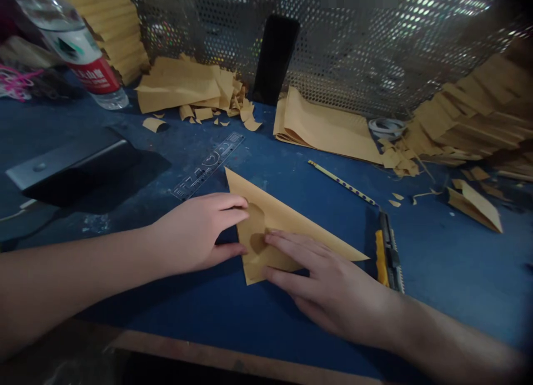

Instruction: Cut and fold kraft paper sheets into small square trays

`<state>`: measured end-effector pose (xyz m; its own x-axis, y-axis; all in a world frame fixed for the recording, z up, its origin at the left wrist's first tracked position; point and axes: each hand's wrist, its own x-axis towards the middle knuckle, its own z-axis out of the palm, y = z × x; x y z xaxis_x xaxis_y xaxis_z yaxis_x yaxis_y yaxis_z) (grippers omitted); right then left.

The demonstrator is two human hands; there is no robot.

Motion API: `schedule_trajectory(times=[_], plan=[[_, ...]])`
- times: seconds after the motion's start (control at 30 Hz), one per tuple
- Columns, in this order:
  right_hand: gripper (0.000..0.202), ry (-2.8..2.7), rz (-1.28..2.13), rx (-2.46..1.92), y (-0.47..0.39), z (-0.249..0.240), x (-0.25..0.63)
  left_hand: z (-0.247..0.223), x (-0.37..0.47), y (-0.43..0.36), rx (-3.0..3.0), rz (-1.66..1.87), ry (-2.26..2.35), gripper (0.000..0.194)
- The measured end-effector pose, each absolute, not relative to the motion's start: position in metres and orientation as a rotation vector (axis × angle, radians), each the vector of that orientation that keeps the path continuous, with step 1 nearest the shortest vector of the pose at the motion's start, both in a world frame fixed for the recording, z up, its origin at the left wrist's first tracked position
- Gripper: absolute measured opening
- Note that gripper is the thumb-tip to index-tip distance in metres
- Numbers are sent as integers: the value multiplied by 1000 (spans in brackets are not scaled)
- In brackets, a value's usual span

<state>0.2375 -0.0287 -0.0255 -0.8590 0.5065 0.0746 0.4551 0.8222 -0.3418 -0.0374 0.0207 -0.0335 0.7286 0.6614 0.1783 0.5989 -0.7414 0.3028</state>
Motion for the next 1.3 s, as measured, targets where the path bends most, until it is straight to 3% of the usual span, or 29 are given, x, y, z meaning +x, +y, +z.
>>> schedule_trajectory(times=[0.1, 0.2, 1.3], plan=[[34, -2828, 478, -750, -29, -25, 237, -31, -37, 16, 2769, 355, 1205, 69], [35, -2834, 483, -738, -28, -25, 238, -30, -36, 13, 2814, 303, 1263, 75], [36, -2864, 489, -734, -28, -27, 241, -30, -36, 8, 2884, 205, 1307, 74]])
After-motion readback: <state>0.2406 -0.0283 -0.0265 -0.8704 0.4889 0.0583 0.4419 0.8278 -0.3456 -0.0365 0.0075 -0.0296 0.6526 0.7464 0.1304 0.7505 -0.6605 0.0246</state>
